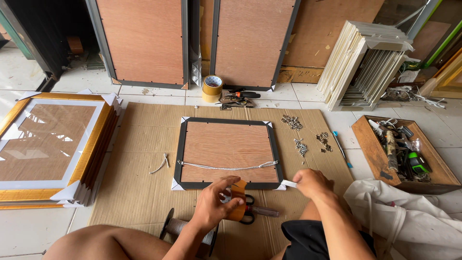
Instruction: The person assembles a picture frame by using a screwdriver to secure the backing, then attaches a hanging wire to the frame by twisting it through metal eyelets.
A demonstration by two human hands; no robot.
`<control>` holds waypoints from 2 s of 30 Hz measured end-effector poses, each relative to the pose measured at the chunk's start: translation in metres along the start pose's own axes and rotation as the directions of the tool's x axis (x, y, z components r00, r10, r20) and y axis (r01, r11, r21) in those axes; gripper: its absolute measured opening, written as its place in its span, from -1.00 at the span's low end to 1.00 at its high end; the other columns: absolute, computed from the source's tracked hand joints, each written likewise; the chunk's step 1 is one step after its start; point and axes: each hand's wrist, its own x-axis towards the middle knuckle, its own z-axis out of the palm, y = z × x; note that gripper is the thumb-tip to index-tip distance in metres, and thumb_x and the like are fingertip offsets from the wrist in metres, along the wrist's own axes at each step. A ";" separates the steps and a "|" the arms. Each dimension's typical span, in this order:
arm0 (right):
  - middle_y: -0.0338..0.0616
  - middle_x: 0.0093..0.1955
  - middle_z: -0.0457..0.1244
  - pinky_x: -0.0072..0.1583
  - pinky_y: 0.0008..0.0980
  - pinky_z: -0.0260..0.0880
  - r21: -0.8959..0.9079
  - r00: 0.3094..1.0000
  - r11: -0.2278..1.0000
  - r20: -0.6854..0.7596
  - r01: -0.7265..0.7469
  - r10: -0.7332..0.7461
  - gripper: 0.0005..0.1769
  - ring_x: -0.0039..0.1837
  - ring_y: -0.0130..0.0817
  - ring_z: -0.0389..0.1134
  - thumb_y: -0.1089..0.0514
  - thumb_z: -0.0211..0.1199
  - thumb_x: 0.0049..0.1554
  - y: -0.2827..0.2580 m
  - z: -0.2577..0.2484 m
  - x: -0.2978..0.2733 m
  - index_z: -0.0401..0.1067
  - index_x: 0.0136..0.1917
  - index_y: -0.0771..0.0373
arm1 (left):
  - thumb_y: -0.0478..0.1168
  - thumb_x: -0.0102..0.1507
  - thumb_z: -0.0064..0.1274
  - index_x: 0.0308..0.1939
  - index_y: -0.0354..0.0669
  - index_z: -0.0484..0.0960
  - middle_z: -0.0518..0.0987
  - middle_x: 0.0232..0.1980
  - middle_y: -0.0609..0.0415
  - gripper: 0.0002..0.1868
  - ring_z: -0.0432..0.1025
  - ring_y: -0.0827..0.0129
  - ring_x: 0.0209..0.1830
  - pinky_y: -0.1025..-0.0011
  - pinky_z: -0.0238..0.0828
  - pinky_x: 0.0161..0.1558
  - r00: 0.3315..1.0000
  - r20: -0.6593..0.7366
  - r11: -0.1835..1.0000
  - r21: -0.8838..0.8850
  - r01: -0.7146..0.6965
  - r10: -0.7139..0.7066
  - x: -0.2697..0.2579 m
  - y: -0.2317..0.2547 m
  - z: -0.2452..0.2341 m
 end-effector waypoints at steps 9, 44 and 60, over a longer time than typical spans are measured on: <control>-0.37 0.52 0.49 0.30 -0.25 0.27 0.722 0.828 0.687 0.334 0.083 -0.451 -0.18 0.51 -0.43 0.42 -0.35 0.39 0.07 -0.081 -0.003 -0.087 0.58 0.55 -0.11 | -0.07 0.18 0.51 0.45 0.16 0.69 0.72 0.42 0.27 -0.27 0.56 0.42 -0.24 0.45 0.64 -0.04 0.999 0.050 0.988 -0.153 -0.002 0.010 -0.001 0.000 0.008; -0.27 -0.02 0.46 0.03 -0.28 0.42 0.268 0.542 0.472 -0.362 0.840 -0.759 -0.92 -0.03 -0.31 0.47 0.27 0.35 0.30 -0.046 0.001 0.087 0.49 0.01 0.12 | 0.23 0.32 0.24 -0.12 0.59 0.88 0.70 0.06 0.49 -0.84 0.45 0.28 0.15 0.09 0.16 0.13 0.988 -0.081 0.883 0.443 0.154 -0.131 0.175 -0.049 0.125; -0.29 0.28 0.47 0.20 -0.04 0.41 -0.061 0.497 0.515 -0.185 0.855 -0.848 -0.15 0.21 -0.09 0.30 0.22 0.36 0.30 -0.060 0.011 0.092 0.19 0.77 -0.12 | 0.09 0.37 0.14 -0.17 0.38 0.83 0.70 -0.07 0.39 -0.84 0.57 0.36 0.07 0.12 0.15 0.12 0.993 -0.088 0.954 0.282 0.098 -0.076 0.173 -0.062 0.120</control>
